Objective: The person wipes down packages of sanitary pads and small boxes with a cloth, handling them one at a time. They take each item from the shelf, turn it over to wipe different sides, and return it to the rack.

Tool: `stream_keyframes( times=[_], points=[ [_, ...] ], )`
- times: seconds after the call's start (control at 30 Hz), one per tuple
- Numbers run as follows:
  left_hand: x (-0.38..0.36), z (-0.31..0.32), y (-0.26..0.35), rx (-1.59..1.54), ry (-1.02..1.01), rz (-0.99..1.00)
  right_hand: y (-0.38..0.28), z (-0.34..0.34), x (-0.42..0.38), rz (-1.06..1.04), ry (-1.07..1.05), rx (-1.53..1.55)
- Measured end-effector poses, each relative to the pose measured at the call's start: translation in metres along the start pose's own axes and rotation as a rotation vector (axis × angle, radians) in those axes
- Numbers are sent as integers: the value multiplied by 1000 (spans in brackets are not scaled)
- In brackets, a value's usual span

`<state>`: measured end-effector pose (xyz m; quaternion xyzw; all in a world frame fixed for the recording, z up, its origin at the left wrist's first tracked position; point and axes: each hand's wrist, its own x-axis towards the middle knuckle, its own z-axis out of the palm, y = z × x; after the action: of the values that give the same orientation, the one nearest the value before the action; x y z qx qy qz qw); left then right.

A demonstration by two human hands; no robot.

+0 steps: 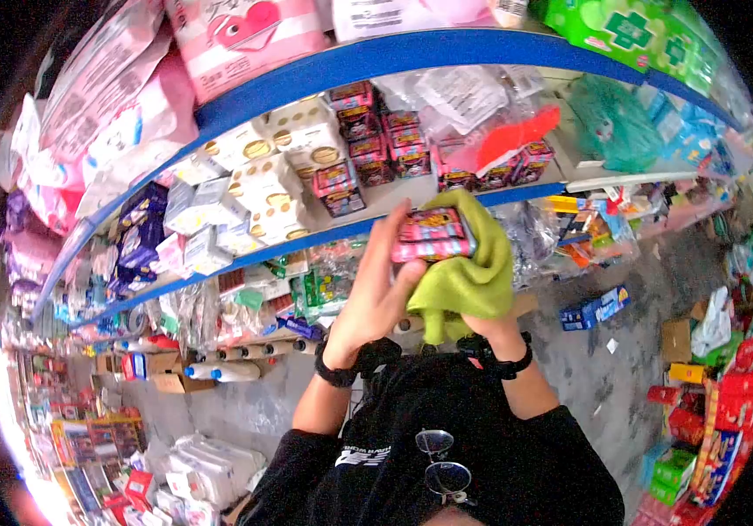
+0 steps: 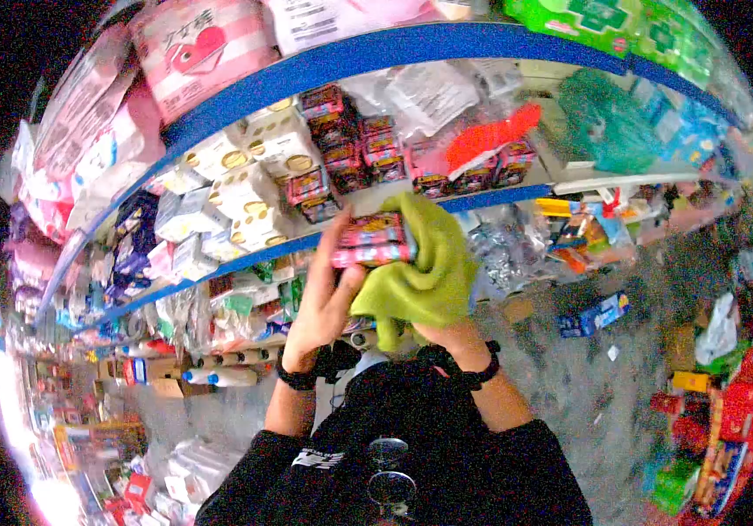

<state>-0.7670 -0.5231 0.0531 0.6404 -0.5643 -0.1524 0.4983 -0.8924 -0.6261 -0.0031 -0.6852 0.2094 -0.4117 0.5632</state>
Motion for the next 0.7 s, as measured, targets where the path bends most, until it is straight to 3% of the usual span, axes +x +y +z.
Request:
stream_keyframes(
  times=[0.17,0.23,0.3,0.37,0.4,0.43,0.47,0.5,0.57,0.63,0.7],
  points=[
    [-7,-8,-6,139,-67,-67,41,4,-9,77,-127,-46],
    [-5,-5,-5,-15,95,-7,48,1,-9,-466,-84,-418],
    [2,0,2,-121,248,-20,28,7,-5,-410,-95,-481],
    [13,-1,-14,-188,330,-30,12,16,1,372,-111,781],
    [21,-1,-23,-253,435,-36,5,19,4,263,-153,719],
    [30,-2,-30,-317,537,-41,-1,14,14,-68,-184,52],
    [40,-4,-36,-414,625,-30,10,10,15,-67,-172,45],
    [50,-10,-40,-250,651,26,25,5,16,-66,-159,40],
    [70,-11,-55,-71,604,85,33,-15,15,-88,-102,-44],
    [86,-13,-113,1,408,73,40,-37,5,-115,4,-207],
    [98,-11,-134,277,277,151,45,-49,-2,-130,117,-366]
  ],
)
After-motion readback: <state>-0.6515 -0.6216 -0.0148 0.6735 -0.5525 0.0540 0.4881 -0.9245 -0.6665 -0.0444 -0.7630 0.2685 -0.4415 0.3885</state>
